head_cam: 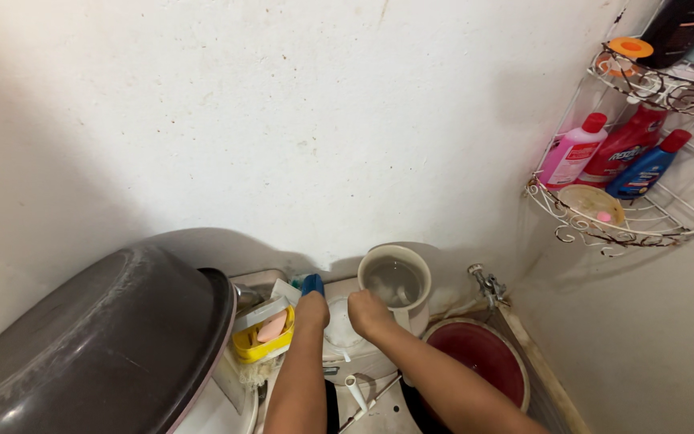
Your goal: The person cleans and arranges various bathroom items on a corner wall shelf. They wipe down bottles of shampoo, body wash, and other toiletries with a cloth, then place them on the shelf. They also organize a small container of soap and a sponge.
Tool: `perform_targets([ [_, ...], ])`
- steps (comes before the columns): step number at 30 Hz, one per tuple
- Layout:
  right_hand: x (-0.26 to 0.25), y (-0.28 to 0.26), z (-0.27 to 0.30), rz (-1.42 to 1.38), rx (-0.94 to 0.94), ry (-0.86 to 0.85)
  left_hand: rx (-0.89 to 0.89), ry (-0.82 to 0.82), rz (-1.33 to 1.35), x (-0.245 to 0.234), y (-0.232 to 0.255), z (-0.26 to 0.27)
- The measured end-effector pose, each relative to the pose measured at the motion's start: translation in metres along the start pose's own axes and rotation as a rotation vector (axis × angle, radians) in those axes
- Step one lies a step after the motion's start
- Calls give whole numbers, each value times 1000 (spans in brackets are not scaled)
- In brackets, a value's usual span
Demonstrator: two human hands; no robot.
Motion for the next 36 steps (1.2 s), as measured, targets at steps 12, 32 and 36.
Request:
perform_targets([
  [12, 9, 4, 12, -30, 179, -101, -28, -48, 23, 4, 0, 13],
  [32, 16, 25, 25, -387, 444, -97, -28, -15, 1, -12, 20, 22],
  [36, 9, 23, 29, -462, 489, -84, -4, 9, 24, -23, 24, 28],
])
Point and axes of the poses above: each hand's wrist, its own z-axis away from the middle knuckle, its own x-axis out of the palm, y = z × x, the point moved 4 cm from there along -z, towards the middle knuckle, and after that the axes turned 2 degrees about y, right-handed, at the moved point
